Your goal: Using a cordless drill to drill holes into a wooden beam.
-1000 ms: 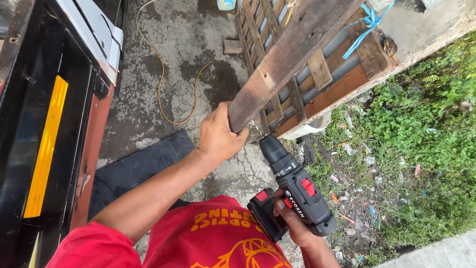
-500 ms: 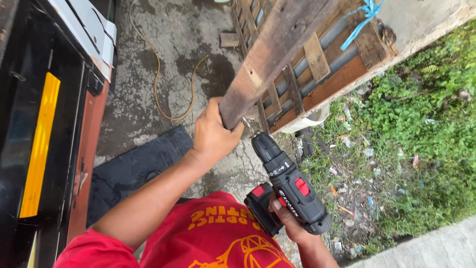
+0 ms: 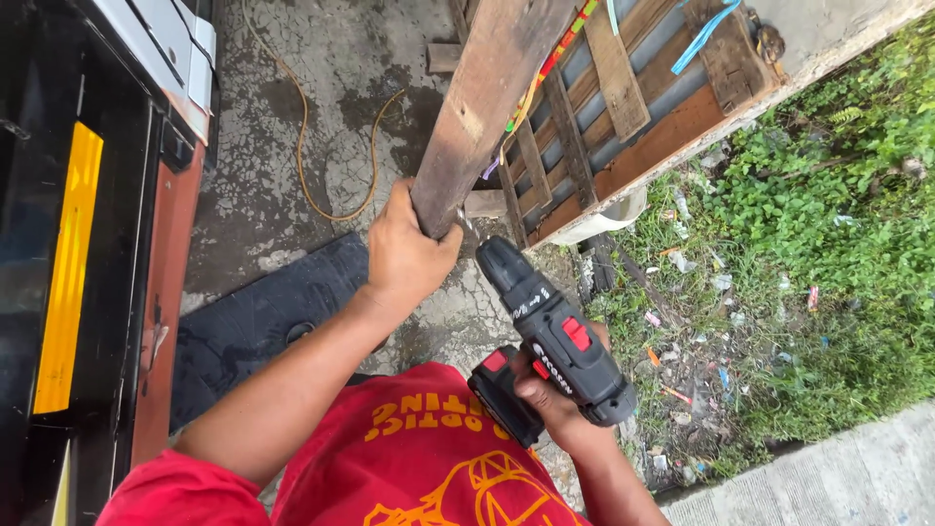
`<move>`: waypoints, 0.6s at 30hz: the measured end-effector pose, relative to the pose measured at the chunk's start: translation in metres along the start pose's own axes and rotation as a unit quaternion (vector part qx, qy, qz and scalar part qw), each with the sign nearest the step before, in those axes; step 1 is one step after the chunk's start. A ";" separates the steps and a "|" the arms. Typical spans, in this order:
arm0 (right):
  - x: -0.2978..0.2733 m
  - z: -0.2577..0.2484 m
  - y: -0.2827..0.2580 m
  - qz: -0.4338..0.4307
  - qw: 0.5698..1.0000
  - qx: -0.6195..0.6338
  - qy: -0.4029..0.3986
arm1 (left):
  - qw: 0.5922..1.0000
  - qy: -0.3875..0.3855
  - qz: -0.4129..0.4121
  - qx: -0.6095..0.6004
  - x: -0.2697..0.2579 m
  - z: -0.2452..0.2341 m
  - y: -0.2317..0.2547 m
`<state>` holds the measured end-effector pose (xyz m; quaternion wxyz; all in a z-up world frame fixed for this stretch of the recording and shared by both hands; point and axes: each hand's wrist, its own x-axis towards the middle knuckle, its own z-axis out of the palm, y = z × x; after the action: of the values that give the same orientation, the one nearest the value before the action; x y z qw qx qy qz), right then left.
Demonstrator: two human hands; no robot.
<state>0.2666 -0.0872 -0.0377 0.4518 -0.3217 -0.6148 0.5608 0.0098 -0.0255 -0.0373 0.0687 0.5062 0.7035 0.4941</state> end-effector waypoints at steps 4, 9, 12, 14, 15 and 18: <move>-0.005 -0.013 0.000 0.122 0.991 0.010 -0.052 | 1.000 0.010 0.004 -0.004 -0.003 -0.005 0.001; -0.007 -0.009 0.006 0.161 0.987 -0.015 -0.022 | 0.999 0.020 0.028 0.008 -0.002 -0.009 -0.001; -0.006 -0.011 0.010 0.118 0.992 0.013 -0.041 | 0.999 0.029 0.043 0.015 -0.005 -0.010 -0.006; -0.002 -0.009 0.008 0.134 0.990 0.007 -0.043 | 0.999 0.029 0.041 0.017 -0.005 -0.012 -0.005; -0.001 -0.008 0.006 0.151 0.987 0.001 -0.045 | 0.999 0.027 0.037 0.019 -0.006 -0.012 -0.005; 0.007 -0.004 -0.006 0.126 0.990 0.021 -0.066 | 0.999 0.015 0.022 0.025 -0.004 -0.015 -0.004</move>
<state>0.2683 -0.0798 -0.0306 0.3430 -0.3491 -0.5858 0.6460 0.0001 -0.0377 -0.0346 0.0342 0.5155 0.7054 0.4853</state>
